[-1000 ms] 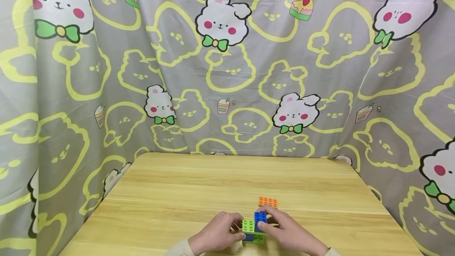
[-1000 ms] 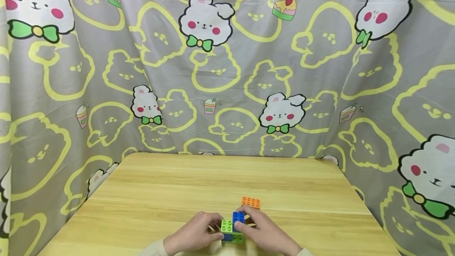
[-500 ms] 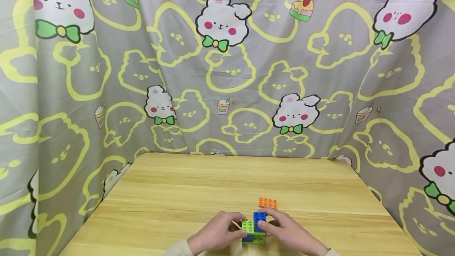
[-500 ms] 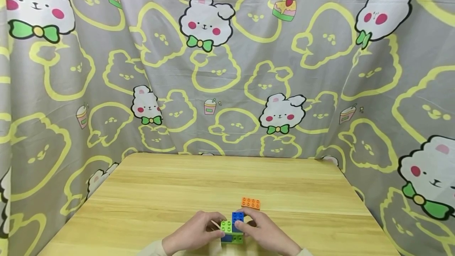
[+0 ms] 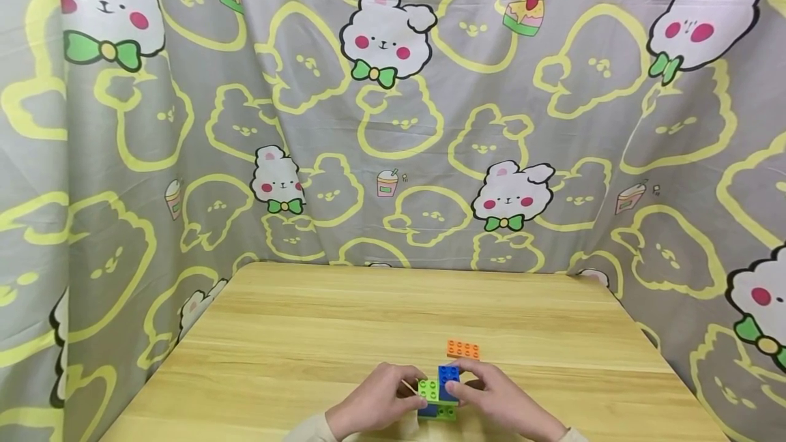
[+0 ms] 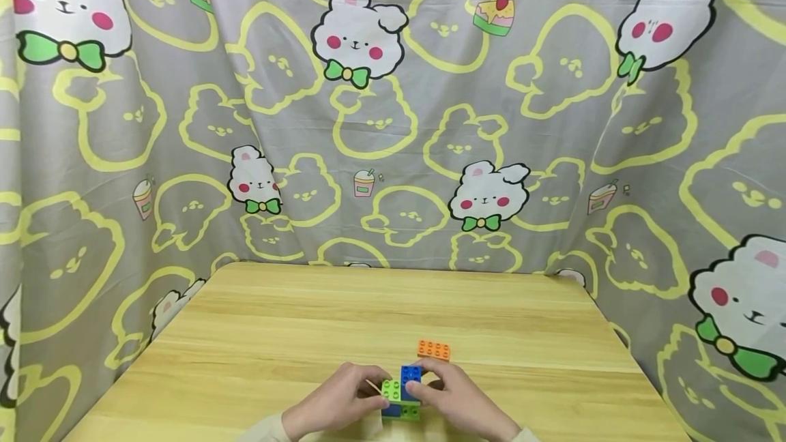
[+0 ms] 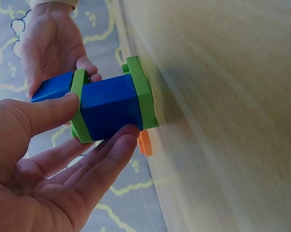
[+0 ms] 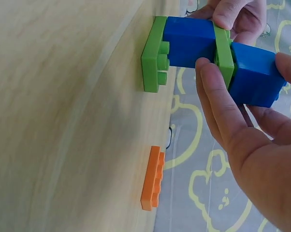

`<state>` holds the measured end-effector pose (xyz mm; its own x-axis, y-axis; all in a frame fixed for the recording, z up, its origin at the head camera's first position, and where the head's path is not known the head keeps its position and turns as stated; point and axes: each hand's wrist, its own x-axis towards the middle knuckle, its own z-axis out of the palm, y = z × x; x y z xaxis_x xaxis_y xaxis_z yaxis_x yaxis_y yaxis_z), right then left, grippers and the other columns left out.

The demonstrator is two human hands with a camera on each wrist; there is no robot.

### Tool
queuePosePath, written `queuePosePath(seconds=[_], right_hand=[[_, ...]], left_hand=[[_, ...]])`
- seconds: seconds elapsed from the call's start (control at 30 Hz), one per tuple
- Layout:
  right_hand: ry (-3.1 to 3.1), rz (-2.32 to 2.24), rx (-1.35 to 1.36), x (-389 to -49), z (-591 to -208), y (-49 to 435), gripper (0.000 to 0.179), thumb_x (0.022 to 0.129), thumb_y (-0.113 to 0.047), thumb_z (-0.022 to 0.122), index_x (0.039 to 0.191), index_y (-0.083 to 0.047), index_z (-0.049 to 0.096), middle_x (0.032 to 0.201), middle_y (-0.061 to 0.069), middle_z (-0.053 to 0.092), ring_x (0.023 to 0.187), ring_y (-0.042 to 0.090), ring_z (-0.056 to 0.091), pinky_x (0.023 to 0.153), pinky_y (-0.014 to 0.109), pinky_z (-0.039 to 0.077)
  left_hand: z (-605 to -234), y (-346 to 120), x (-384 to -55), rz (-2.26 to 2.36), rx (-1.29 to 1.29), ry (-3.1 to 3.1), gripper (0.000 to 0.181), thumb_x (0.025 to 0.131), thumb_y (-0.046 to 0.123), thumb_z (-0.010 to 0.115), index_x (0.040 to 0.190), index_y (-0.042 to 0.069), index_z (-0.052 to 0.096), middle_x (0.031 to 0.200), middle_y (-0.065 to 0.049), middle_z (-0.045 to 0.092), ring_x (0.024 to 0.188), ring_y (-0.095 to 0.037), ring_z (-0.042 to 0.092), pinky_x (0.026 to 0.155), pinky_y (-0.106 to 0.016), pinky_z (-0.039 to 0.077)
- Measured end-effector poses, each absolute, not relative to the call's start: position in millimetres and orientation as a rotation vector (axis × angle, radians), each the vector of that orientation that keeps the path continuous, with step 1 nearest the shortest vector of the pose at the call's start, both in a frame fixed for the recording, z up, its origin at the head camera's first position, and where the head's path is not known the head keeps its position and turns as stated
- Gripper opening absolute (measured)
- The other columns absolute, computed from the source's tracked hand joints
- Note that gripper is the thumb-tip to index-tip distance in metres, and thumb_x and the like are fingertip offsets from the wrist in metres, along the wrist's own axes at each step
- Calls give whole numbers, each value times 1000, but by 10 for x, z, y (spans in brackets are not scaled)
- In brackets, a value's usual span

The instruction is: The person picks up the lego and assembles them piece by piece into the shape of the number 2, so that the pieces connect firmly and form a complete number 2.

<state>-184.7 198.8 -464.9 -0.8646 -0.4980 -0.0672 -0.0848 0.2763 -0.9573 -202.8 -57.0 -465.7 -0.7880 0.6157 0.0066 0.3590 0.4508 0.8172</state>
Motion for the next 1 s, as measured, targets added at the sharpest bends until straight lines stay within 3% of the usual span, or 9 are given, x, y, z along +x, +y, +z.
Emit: queuePosePath(seconds=[0.2, 1.0], right_hand=[[2148, -1656, -549, -1854, -4639, 1999, 49, 105, -27, 60, 143, 3, 54, 136, 19, 58, 110, 32, 70, 85, 42, 60], [2227, -1627, -529, -1843, -4612, 1977, 48, 103, -29, 63, 137, 3, 59, 129, 16, 64, 100, 28, 73, 82, 37, 60]], left_hand=[[-4654, -573, -2028, 1257, 864, 2418, 23, 93, 14, 76, 114, 5, 74, 98, 2, 75, 82, 0, 68, 71, -16, 55], [-4685, -572, -2053, 1260, 909, 2420, 22, 93, 14, 76, 114, 6, 74, 96, 5, 75, 81, 1, 68, 71, -16, 55]])
